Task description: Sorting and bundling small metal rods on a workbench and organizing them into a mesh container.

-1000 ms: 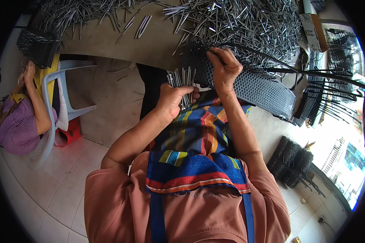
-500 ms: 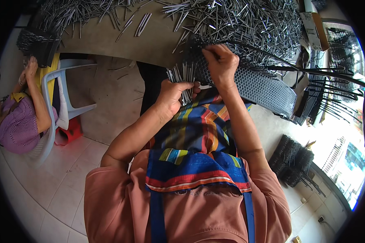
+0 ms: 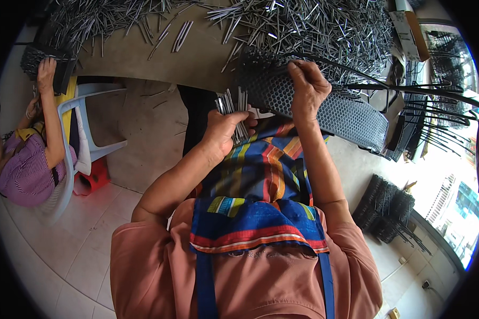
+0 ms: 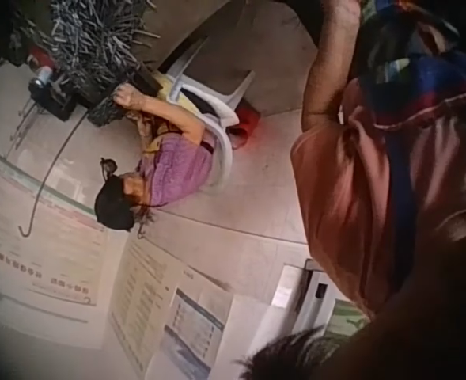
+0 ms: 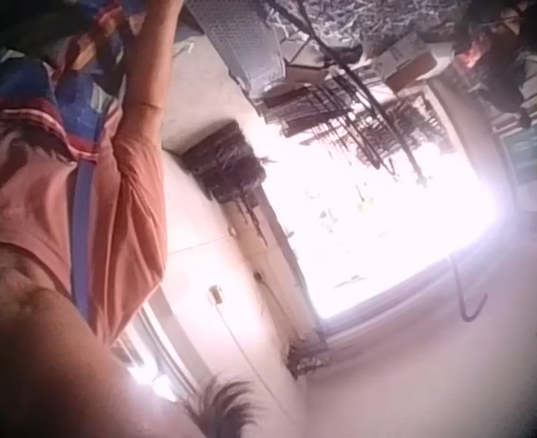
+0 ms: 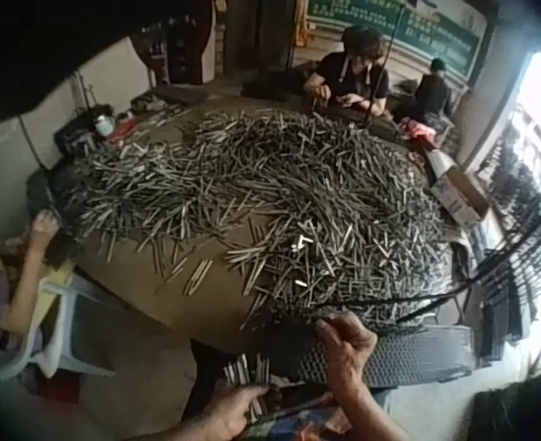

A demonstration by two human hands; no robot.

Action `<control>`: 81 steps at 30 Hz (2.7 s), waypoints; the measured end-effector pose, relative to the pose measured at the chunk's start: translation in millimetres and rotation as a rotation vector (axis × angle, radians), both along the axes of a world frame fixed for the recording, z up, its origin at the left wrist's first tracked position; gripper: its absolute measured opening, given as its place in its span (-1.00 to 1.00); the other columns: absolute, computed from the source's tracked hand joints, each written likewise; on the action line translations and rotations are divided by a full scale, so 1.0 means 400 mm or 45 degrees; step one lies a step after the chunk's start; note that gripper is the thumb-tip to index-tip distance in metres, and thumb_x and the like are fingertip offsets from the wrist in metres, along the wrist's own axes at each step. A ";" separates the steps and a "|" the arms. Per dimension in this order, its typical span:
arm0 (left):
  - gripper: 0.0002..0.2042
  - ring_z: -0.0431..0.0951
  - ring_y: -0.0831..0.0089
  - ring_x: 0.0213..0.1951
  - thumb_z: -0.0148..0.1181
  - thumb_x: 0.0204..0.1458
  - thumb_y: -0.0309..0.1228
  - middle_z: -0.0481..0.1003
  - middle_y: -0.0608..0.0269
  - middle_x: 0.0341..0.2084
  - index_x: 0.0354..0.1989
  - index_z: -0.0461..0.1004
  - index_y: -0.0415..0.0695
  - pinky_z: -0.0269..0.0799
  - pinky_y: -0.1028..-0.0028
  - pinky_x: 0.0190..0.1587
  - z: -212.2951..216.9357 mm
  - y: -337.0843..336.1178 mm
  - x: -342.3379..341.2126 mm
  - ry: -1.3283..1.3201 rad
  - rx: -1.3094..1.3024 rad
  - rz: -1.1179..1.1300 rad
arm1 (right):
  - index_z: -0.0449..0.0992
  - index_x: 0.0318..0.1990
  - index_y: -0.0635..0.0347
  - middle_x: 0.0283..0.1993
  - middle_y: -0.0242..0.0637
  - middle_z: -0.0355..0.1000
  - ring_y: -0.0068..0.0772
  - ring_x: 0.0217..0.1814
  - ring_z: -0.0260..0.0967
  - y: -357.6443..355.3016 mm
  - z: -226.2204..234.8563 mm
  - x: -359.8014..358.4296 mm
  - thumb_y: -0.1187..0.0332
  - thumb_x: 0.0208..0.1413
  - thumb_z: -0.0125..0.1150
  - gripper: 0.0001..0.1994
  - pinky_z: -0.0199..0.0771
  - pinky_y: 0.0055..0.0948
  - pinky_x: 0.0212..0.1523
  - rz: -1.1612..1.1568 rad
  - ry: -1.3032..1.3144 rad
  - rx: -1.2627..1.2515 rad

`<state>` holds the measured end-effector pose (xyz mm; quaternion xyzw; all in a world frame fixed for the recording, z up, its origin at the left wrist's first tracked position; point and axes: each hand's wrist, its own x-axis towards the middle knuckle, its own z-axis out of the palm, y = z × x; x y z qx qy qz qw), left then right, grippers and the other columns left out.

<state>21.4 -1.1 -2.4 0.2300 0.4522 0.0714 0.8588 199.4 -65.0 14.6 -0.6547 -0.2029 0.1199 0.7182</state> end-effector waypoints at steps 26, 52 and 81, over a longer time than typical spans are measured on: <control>-0.91 0.63 0.22 -0.48 0.18 -0.03 -0.69 0.59 -0.06 -0.46 -0.34 0.54 -0.44 0.58 0.33 -0.46 0.022 -0.004 0.042 -0.071 -0.032 0.052 | 0.64 -0.31 0.23 -0.46 -0.24 0.49 -0.41 -0.52 0.44 0.019 -0.017 0.002 0.55 -0.07 0.32 -0.88 0.37 -0.51 -0.45 0.116 -0.794 -0.629; -0.88 0.65 0.23 -0.37 0.17 0.07 -0.55 0.60 0.01 -0.38 -0.24 0.53 -0.29 0.61 0.28 -0.35 0.020 -0.041 0.027 -0.031 -0.017 -0.046 | 0.62 -0.34 0.35 -0.43 -0.45 0.44 -0.73 -0.44 0.30 -0.044 -0.013 0.027 0.63 -0.02 0.29 -0.93 0.26 -0.70 -0.42 -0.025 -0.389 -0.065; -0.85 0.64 0.20 -0.33 0.14 0.05 -0.64 0.58 0.01 -0.35 -0.18 0.49 -0.32 0.61 0.23 -0.25 0.016 -0.058 0.080 -0.217 -0.094 -0.038 | 0.63 -0.35 0.31 -0.47 -0.22 0.58 -0.52 -0.47 0.50 -0.109 0.001 0.019 0.42 -0.10 0.39 -0.83 0.46 -0.49 -0.41 0.483 0.094 -0.627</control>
